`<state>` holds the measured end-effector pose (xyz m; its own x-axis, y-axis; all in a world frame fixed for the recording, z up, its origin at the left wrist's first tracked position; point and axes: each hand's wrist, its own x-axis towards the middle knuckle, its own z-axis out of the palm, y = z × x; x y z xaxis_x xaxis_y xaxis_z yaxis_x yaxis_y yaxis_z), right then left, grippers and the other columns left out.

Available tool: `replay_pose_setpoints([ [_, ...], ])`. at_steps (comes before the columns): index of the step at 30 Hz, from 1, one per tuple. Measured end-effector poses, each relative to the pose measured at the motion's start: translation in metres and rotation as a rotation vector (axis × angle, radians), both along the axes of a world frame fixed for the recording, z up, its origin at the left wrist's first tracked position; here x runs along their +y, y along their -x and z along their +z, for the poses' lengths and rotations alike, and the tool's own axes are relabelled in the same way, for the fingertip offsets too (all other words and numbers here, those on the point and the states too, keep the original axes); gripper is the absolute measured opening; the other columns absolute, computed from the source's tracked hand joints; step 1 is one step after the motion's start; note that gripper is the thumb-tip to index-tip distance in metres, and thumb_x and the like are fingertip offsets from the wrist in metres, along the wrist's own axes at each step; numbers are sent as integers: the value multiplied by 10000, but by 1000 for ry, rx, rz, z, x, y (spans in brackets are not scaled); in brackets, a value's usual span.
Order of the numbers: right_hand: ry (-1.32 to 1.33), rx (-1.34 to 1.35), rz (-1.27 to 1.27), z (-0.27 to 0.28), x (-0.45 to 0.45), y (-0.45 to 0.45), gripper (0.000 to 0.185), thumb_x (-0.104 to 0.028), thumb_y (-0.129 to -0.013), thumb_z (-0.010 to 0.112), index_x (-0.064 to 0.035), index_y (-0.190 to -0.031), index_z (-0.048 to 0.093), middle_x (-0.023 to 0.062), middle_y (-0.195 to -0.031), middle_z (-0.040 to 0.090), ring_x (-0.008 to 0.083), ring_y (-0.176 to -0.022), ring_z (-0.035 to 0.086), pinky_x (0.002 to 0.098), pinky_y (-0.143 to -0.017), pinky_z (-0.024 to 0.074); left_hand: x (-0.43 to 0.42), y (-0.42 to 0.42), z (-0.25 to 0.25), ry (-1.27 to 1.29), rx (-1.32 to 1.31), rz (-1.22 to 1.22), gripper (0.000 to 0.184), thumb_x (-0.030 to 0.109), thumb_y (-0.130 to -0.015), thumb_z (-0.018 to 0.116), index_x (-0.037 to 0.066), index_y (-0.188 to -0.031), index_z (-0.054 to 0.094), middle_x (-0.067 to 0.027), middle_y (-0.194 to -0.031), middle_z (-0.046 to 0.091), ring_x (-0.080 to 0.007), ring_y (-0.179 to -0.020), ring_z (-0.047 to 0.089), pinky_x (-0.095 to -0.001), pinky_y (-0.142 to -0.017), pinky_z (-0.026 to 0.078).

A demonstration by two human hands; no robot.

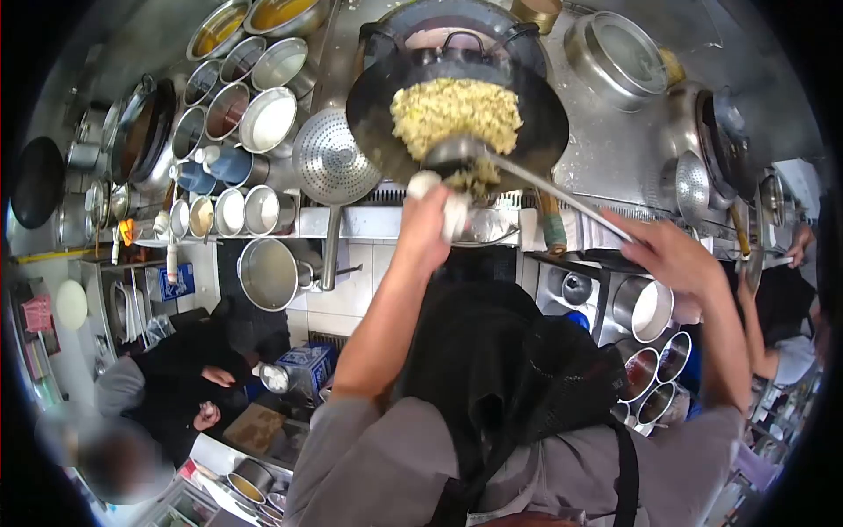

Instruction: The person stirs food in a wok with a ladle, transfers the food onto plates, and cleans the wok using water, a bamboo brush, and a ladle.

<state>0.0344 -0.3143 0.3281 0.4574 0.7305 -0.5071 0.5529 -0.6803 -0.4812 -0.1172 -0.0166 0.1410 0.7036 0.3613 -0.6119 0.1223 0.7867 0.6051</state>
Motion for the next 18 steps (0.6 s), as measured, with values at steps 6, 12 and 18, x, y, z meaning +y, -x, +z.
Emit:
replay_pose_setpoints([
  [6, -438, -443, -43, -204, 8, 13, 645, -145, -991, 649, -279, -1578, 417, 216, -891, 710, 427, -756, 672, 520, -693, 542, -41, 34, -181, -227, -44, -52, 294, 11, -903, 587, 3, -1196, 581, -120, -1118, 679, -199, -905, 699, -327, -723, 578],
  [12, -477, -95, -412, -117, 6, 96, 600, -36, -959, 694, -123, -1524, 509, 233, -983, 714, 328, -735, 672, 350, -729, 533, -20, 26, -79, -92, -93, 49, 243, 8, -889, 611, 38, -1128, 576, -108, -1007, 658, -227, -877, 700, -386, -617, 614],
  [18, -493, -370, -450, -129, 21, 83, 609, -63, -999, 639, -113, -1567, 426, 273, -949, 695, 403, -740, 665, 373, -737, 535, -2, 24, -83, -54, -121, -12, 361, -29, -879, 587, 12, -1234, 538, -85, -1063, 668, -189, -874, 674, -335, -729, 575],
])
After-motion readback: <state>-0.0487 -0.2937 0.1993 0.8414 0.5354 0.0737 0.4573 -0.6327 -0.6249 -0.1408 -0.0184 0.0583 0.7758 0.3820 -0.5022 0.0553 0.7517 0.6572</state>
